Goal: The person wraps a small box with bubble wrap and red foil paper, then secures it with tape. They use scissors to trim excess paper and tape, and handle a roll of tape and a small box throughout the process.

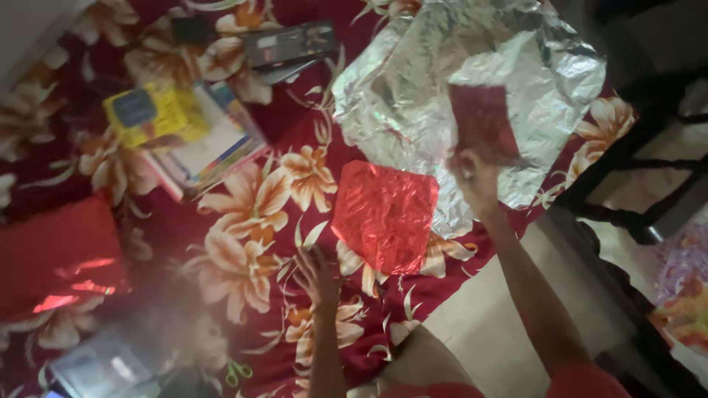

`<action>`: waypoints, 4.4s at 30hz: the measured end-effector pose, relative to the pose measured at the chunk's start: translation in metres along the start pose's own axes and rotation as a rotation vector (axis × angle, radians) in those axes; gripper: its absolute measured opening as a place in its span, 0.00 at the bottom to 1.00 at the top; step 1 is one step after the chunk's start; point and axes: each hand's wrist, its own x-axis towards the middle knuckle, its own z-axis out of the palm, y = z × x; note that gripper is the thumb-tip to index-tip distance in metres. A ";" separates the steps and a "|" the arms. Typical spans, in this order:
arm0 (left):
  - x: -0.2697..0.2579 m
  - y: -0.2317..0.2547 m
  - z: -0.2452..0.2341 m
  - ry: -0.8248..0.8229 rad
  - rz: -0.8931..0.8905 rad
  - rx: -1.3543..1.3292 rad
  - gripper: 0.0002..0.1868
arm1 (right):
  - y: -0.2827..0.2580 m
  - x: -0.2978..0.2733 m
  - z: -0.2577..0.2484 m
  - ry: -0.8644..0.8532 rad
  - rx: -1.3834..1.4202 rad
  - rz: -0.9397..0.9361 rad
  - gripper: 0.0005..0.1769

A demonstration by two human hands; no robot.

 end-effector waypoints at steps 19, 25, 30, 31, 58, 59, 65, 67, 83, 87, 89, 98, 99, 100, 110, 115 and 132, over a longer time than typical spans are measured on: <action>-0.081 -0.167 -0.146 -0.146 0.068 -2.067 0.24 | -0.162 -0.167 0.157 -0.847 1.229 0.818 0.26; -0.083 -0.211 -0.129 0.376 0.157 -1.549 0.16 | -0.112 -0.163 0.200 -0.607 0.850 0.858 0.24; -0.065 -0.208 -0.082 0.555 -0.047 -1.394 0.12 | -0.065 -0.196 0.225 -0.622 0.720 0.868 0.26; -0.064 -0.208 -0.071 0.578 -0.106 -1.401 0.16 | -0.059 -0.208 0.229 -0.660 0.587 0.812 0.27; -0.128 -0.203 -0.018 0.301 -0.332 -0.371 0.37 | -0.091 -0.285 0.243 -0.720 -0.482 -0.470 0.39; -0.133 -0.208 -0.018 0.279 -0.317 -0.364 0.37 | -0.087 -0.282 0.237 -0.711 -0.582 -0.445 0.41; -0.117 -0.182 -0.015 0.308 0.053 -0.238 0.39 | -0.042 -0.251 0.186 -0.375 -0.698 -0.204 0.48; -0.101 -0.148 -0.014 0.205 0.139 -0.117 0.42 | -0.019 -0.232 0.164 -0.250 -0.728 -0.176 0.50; -0.054 -0.024 -0.002 0.183 0.132 -0.597 0.30 | 0.112 -0.086 0.013 0.231 -0.845 0.345 0.60; -0.001 0.056 0.020 0.360 0.070 -0.883 0.41 | 0.127 -0.086 -0.001 0.530 -0.441 0.881 0.67; 0.020 0.093 0.037 0.416 -0.114 -0.915 0.40 | 0.133 -0.075 -0.024 0.417 0.093 0.909 0.59; 0.048 0.094 -0.064 0.325 -0.140 -1.399 0.08 | 0.128 0.000 -0.085 -0.085 1.280 0.873 0.31; 0.051 0.094 -0.099 0.342 -0.123 -1.334 0.05 | 0.120 0.011 -0.087 -0.067 1.351 0.902 0.28; 0.051 0.099 -0.133 0.357 -0.133 -1.211 0.05 | 0.108 0.023 -0.091 -0.041 1.413 0.920 0.26; 0.042 0.158 -0.198 0.428 0.352 -0.463 0.09 | 0.013 0.098 -0.143 0.022 1.881 0.826 0.11; 0.035 0.168 -0.073 0.319 0.415 -0.440 0.27 | 0.068 0.049 -0.124 0.180 1.433 0.864 0.09; -0.048 0.128 -0.009 0.152 0.218 -0.607 0.45 | 0.087 -0.042 -0.052 0.337 0.614 0.903 0.22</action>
